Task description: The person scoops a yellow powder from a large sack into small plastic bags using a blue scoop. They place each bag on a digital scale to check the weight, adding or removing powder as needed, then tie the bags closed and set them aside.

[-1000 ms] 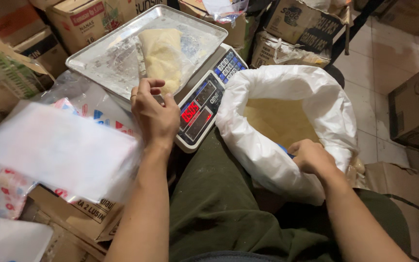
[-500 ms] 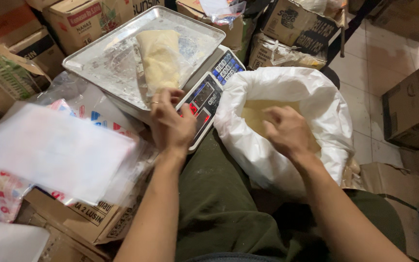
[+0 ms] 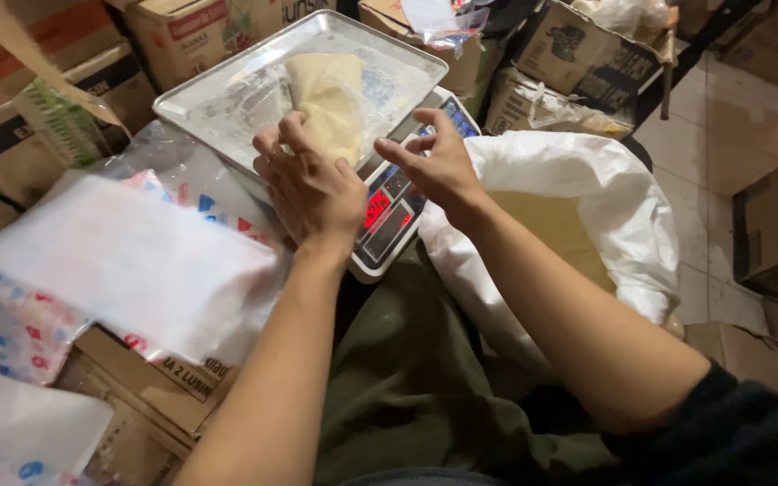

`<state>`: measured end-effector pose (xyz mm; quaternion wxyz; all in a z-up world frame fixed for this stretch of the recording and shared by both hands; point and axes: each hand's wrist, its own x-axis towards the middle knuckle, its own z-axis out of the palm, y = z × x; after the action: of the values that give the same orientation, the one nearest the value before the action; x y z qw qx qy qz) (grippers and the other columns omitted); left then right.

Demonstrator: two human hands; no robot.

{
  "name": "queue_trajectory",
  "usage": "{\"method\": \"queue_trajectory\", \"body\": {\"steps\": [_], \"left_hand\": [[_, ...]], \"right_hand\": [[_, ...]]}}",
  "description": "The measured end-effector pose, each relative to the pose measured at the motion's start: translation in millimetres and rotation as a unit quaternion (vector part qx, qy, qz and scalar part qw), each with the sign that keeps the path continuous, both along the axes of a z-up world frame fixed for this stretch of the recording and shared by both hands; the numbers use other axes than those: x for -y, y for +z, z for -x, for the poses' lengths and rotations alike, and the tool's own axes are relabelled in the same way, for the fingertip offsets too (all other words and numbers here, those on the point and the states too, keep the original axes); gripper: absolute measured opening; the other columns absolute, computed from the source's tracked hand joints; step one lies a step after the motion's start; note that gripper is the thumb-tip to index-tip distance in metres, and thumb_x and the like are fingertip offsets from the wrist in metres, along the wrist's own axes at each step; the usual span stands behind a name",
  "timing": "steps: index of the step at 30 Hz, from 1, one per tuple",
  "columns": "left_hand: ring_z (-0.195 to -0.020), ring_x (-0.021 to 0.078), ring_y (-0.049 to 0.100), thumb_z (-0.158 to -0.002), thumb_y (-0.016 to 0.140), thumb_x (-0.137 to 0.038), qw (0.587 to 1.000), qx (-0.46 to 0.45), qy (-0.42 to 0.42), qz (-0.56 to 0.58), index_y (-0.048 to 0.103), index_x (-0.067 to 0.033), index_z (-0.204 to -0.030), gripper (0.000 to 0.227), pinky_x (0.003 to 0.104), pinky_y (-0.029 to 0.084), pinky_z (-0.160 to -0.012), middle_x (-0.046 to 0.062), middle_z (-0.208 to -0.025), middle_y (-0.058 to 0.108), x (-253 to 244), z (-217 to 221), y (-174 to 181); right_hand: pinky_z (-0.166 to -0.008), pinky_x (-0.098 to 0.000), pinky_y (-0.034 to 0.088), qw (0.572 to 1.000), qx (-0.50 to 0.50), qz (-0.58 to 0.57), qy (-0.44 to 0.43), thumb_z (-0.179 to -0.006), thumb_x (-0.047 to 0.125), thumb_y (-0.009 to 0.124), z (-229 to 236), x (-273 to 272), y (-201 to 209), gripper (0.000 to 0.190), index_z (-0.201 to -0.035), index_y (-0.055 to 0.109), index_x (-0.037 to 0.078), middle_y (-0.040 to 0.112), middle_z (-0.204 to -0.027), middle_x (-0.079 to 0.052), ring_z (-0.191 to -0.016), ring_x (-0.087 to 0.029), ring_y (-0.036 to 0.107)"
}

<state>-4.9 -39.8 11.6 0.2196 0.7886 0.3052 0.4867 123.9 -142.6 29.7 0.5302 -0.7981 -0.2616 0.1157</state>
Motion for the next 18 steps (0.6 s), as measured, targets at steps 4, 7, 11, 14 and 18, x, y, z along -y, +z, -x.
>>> {"method": "queue_trajectory", "body": {"steps": [4, 7, 11, 14, 18], "left_hand": [[-0.114, 0.0417, 0.054, -0.081, 0.071, -0.014, 0.993, -0.088, -0.027, 0.07, 0.05, -0.0061, -0.119, 0.044, 0.052, 0.05, -0.085, 0.02, -0.123, 0.051, -23.3, -8.9, -1.1], [-0.113, 0.0408, 0.058, -0.092, 0.067, -0.021, 0.986, -0.15, -0.04, 0.066, 0.055, -0.0118, -0.11, 0.024, 0.051, 0.05, -0.089, 0.015, -0.12, 0.061, -35.8, -15.1, -9.4], [-0.099, 0.0422, 0.067, -0.096, 0.063, -0.019, 0.991, -0.1, -0.061, 0.057, 0.054, -0.0088, -0.109, 0.019, 0.052, 0.052, -0.085, 0.02, -0.105, 0.069, -47.5, -27.1, -16.0], [-0.095, 0.0431, 0.07, -0.098, 0.058, -0.017, 0.984, -0.096, -0.087, 0.119, 0.051, -0.0077, -0.112, 0.018, 0.054, 0.053, -0.081, 0.021, -0.098, 0.072, -60.8, -34.2, -12.1], [-0.094, 0.045, 0.069, -0.095, 0.059, -0.011, 0.986, -0.018, -0.094, 0.14, 0.048, -0.0065, -0.109, 0.018, 0.054, 0.052, -0.079, 0.022, -0.095, 0.071, -79.8, -47.9, -2.6]], "right_hand": [[-0.05, -0.0283, 0.054, 0.998, -0.053, 0.026, 0.034, -0.081, 0.033, 0.083, -9.8, -26.5, -6.4, 0.077, -0.141, 0.046, 0.003, 0.069, -0.095, -0.009, -0.072, -0.013, 0.068], [-0.046, -0.0285, 0.052, 0.997, -0.045, 0.035, 0.051, -0.08, 0.026, 0.083, -14.5, -37.5, -14.0, 0.076, -0.14, 0.042, 0.002, 0.069, -0.091, -0.009, -0.066, -0.014, 0.068], [-0.046, -0.0288, 0.051, 0.995, -0.064, 0.047, 0.057, -0.084, 0.014, 0.074, -16.4, -50.8, -19.2, 0.061, -0.137, 0.045, 0.003, 0.069, -0.082, -0.008, -0.062, -0.013, 0.066], [-0.045, -0.0296, 0.049, 0.995, -0.087, 0.005, 0.049, -0.086, 0.007, 0.068, -17.8, -59.0, -14.8, 0.054, -0.136, 0.048, 0.006, 0.066, -0.076, -0.008, -0.057, -0.015, 0.063], [-0.045, -0.0318, 0.05, 0.99, -0.104, -0.079, 0.049, -0.088, 0.001, 0.061, -19.0, -65.3, 0.1, 0.045, -0.132, 0.054, 0.008, 0.06, -0.072, -0.006, -0.054, -0.016, 0.059]]}}
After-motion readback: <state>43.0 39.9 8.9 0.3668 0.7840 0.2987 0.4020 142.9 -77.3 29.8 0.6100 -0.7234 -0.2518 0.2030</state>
